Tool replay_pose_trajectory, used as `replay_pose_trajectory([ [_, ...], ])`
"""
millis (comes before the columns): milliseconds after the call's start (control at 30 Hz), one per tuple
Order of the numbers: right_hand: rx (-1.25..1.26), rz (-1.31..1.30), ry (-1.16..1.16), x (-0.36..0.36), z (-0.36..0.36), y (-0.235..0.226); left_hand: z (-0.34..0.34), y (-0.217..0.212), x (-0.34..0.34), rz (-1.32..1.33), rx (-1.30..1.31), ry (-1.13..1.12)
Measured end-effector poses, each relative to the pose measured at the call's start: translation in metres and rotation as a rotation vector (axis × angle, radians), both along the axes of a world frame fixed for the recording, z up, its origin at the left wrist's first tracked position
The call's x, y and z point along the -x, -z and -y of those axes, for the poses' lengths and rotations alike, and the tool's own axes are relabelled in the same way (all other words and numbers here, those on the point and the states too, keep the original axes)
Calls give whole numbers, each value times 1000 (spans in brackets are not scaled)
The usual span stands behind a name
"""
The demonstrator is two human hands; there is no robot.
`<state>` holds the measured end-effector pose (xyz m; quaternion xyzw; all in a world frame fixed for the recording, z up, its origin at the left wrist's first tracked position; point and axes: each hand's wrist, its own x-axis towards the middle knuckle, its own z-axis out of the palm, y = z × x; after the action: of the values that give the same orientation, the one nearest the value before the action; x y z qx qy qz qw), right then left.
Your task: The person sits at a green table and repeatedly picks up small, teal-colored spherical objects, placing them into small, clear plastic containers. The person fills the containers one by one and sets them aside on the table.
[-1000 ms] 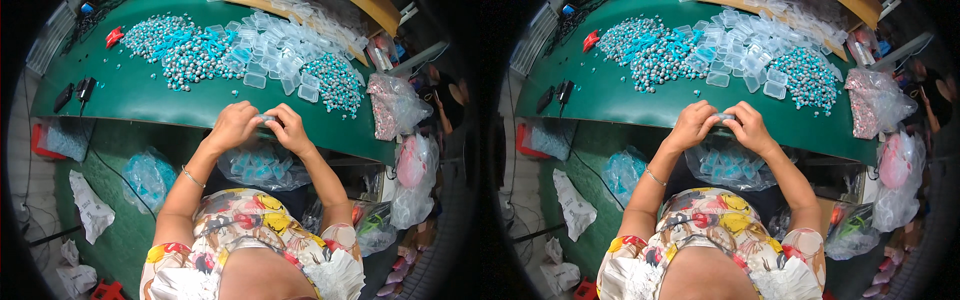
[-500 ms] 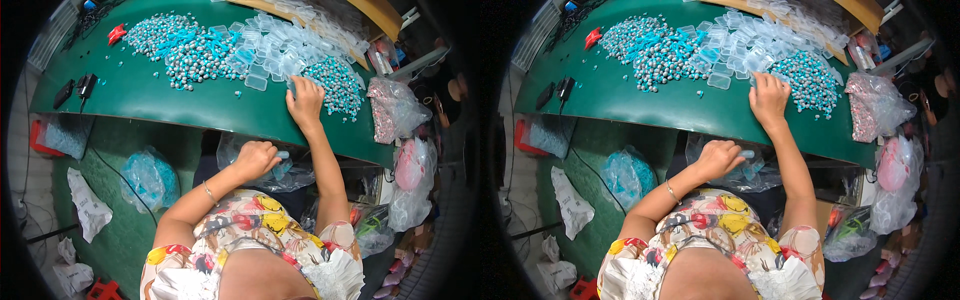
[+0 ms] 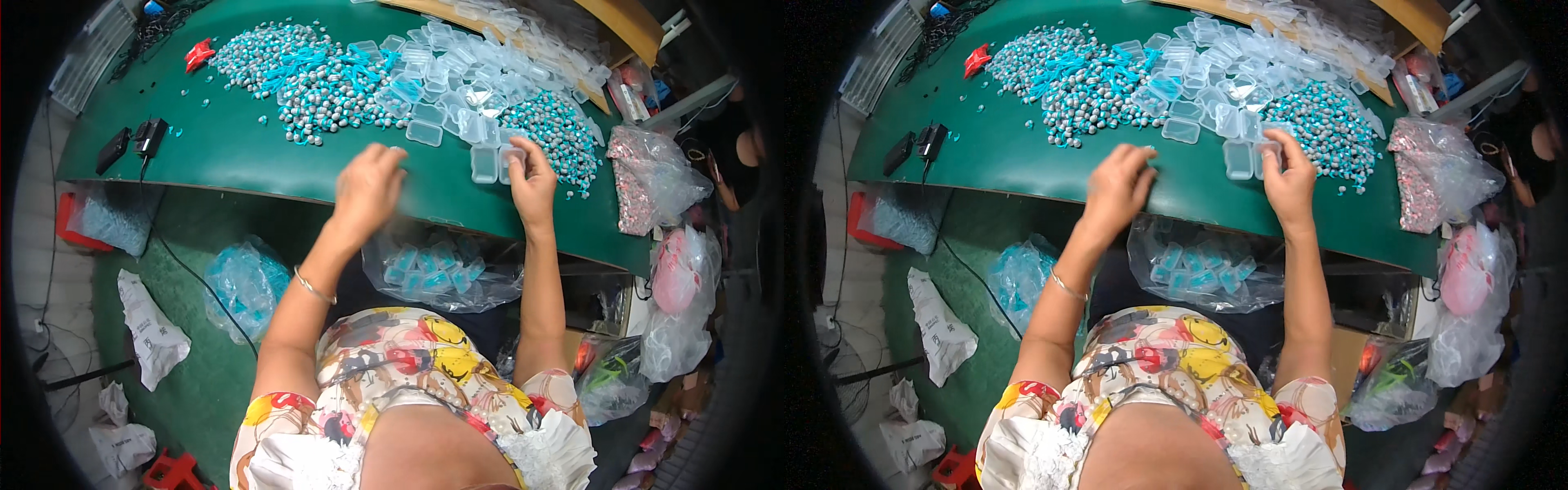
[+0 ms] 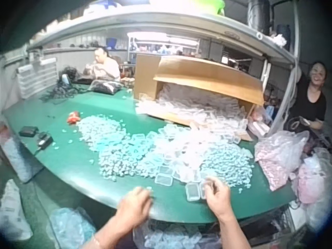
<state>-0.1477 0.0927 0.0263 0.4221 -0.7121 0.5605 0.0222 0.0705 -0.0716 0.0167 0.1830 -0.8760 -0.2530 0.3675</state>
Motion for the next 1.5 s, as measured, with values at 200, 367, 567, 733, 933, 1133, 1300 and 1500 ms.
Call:
replay_pose_trajectory([
  [200, -412, 94, -298, -13, 3, -10, 31, 12, 17, 118, 64, -53],
  [367, -206, -216, -139, -27, 2, -18, 23, 13, 17, 149, -11, -54],
  [567, -224, -257, 310, 35, -50, -19, 14, 5, 13, 177, 21, -63],
  [733, -485, -403, 369, 46, -73, 5, 19, 8, 13, 162, -2, -36],
  [933, -549, -504, 469, 43, -65, 23, 18, 1, 16, 210, -3, -30],
  [1133, -615, -537, 548, 41, -65, 17, 16, 7, 22, 85, -129, 74],
  [1300, -531, -442, 489, 41, -70, 19, -2, -11, 30, 117, -368, 370],
  [1500, -267, -54, 61, -17, -57, -11, -13, -5, 38, 213, -145, 425],
])
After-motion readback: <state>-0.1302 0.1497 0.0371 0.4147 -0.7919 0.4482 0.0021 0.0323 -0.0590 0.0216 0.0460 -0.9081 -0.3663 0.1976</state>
